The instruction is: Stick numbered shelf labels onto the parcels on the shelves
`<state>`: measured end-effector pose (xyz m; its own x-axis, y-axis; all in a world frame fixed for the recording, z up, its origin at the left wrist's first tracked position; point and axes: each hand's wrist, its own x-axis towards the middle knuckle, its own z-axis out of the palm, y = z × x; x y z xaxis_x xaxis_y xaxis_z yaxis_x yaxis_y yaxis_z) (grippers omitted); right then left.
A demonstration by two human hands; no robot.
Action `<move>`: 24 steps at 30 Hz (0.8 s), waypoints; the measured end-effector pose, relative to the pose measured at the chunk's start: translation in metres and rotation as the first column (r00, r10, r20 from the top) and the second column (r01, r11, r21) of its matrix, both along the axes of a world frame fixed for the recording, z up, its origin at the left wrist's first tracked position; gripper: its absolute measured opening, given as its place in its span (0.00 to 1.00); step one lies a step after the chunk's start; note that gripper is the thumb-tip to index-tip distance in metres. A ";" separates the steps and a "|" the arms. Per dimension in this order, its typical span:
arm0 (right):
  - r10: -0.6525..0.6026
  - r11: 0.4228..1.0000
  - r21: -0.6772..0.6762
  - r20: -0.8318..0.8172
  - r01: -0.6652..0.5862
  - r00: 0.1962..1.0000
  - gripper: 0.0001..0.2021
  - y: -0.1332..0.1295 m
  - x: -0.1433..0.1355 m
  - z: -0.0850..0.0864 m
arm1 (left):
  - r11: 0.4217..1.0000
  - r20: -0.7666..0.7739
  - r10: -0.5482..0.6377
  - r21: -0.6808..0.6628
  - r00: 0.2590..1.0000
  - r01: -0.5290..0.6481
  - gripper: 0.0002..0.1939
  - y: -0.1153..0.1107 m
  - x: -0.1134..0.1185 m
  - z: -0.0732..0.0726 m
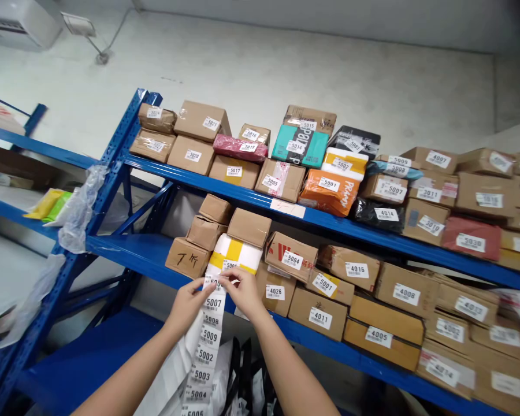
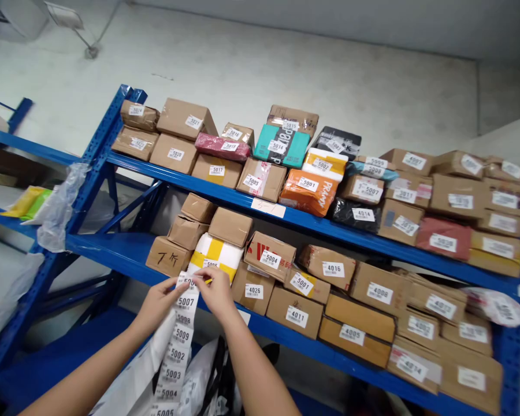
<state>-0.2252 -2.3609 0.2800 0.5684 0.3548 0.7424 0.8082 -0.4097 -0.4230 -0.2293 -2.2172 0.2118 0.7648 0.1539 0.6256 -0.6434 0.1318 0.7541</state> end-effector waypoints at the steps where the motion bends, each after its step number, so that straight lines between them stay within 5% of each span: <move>1: -0.007 0.999 0.051 -0.015 0.008 1.000 0.04 0.001 0.000 0.000 | 0.999 -0.012 -0.027 -0.042 1.000 0.027 0.22 -0.003 0.000 0.005; 6: -0.034 0.977 0.208 -0.029 0.039 0.999 0.06 0.005 -0.002 0.016 | 0.991 -0.024 0.024 -0.135 0.999 -0.027 0.23 -0.020 0.006 0.033; 14: -0.349 0.937 0.117 0.390 0.330 0.852 0.05 0.001 0.016 0.077 | 0.997 -0.034 0.007 -0.070 0.999 -0.010 0.25 -0.029 0.024 0.075; 19: -0.505 0.853 0.104 0.408 0.511 0.761 0.07 -0.008 0.041 0.108 | 1.000 0.027 0.007 0.016 1.000 -0.007 0.24 -0.031 0.017 0.059; 24: -0.632 0.715 0.079 0.497 0.694 0.595 0.14 -0.010 0.042 0.115 | 0.998 0.052 -0.065 0.027 0.997 0.063 0.26 -0.024 0.009 0.033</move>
<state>-0.1829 -2.3704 0.3950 0.2834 0.1163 0.9519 0.3676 -0.9300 0.0042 -0.2203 -2.2410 0.2448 0.7381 0.0889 0.6688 -0.6735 0.1550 0.7227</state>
